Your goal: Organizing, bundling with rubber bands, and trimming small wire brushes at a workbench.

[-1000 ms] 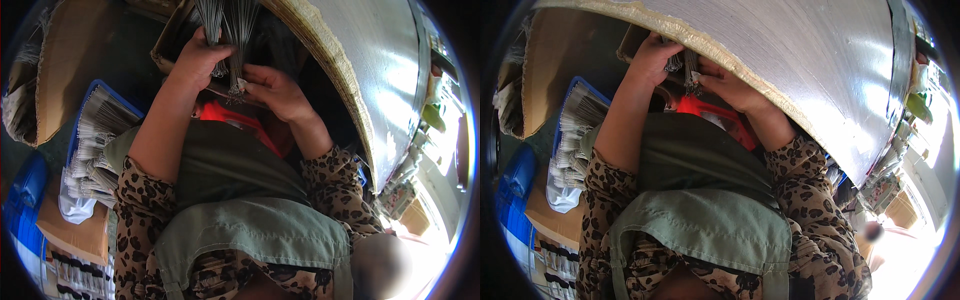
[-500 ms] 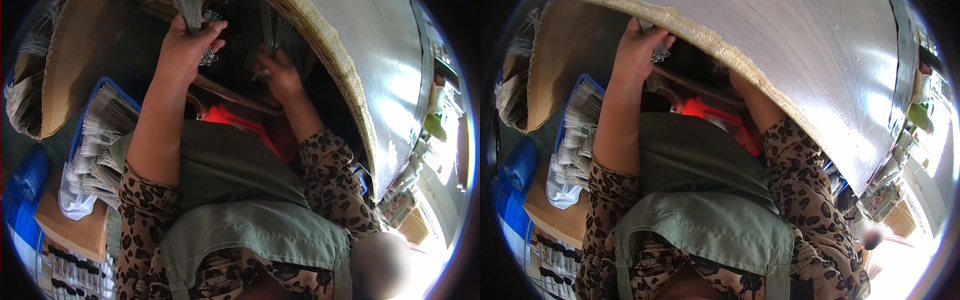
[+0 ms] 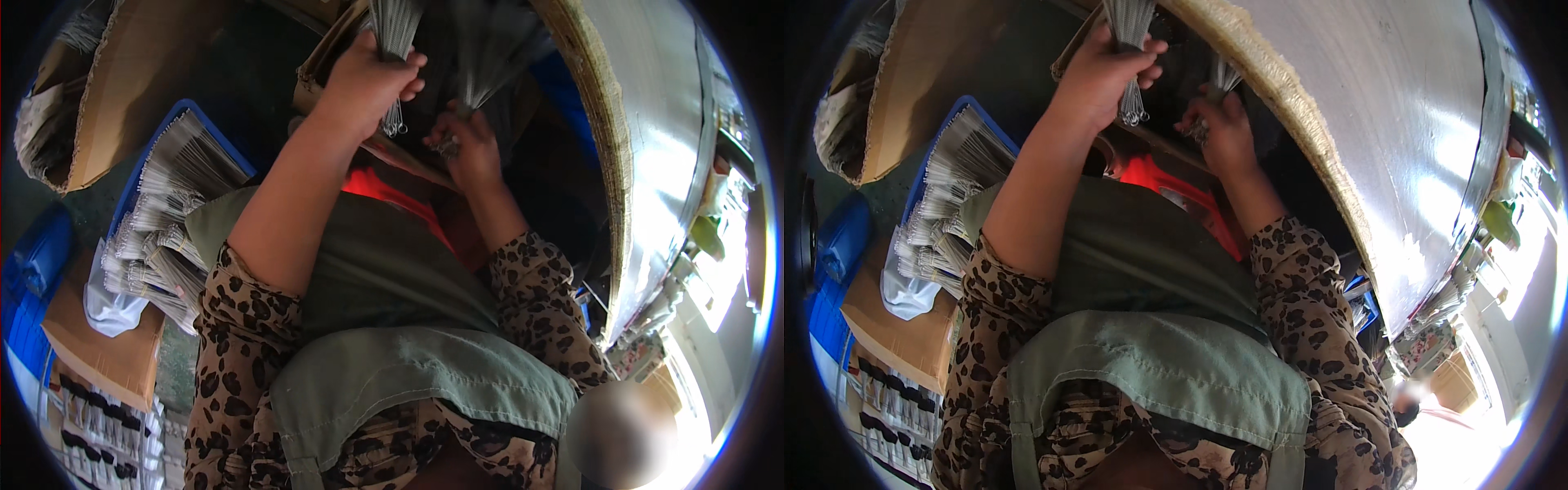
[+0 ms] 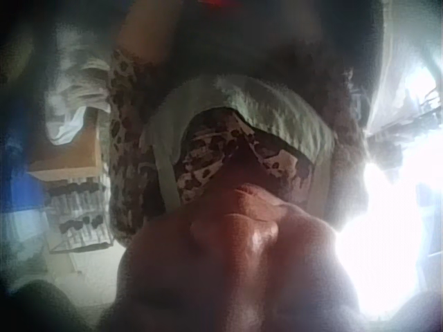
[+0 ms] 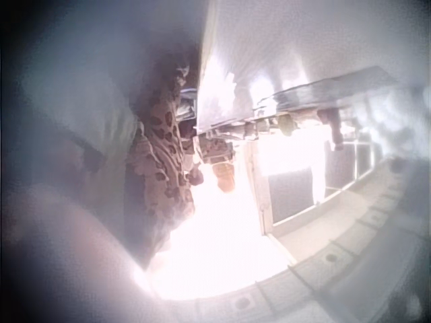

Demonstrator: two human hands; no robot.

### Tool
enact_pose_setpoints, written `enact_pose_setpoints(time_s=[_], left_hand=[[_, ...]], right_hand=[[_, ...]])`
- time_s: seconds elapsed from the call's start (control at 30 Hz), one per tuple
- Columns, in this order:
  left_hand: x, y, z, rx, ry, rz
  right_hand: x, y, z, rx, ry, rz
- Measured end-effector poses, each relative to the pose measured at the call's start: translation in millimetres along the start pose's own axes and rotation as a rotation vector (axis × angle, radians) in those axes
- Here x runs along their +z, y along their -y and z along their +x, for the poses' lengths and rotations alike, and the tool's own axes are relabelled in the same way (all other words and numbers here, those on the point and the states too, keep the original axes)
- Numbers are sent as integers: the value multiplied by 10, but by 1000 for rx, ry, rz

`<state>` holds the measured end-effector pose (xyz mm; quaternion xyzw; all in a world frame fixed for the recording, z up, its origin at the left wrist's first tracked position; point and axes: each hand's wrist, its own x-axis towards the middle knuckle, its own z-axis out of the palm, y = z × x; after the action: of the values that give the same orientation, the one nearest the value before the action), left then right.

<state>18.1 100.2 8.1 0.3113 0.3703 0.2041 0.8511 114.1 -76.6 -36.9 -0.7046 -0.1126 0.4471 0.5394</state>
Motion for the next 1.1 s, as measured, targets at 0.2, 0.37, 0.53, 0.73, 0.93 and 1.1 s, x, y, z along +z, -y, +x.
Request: enact_pose_setpoints(time_s=[0.2, 0.37, 0.53, 0.73, 0.93, 1.1], left_hand=[[-36, 436, 43, -188, 44, 477], [-162, 303, 52, -476, 20, 475], [-205, 68, 65, -406, 148, 265], [-124, -621, -219, -267, 90, 217], [-354, -475, -29, -90, -25, 278], [-358, -576, -59, -99, -51, 304]], right_hand=[[532, 154, -100, -209, -28, -759], [345, 474, -13, 168, 335, -542], [-485, 665, 307, -35, 117, -969], [-497, 329, 393, -68, 36, -1833], [-750, 398, 514, 259, 51, -1627], [-759, 510, -10, -23, -293, -1683]])
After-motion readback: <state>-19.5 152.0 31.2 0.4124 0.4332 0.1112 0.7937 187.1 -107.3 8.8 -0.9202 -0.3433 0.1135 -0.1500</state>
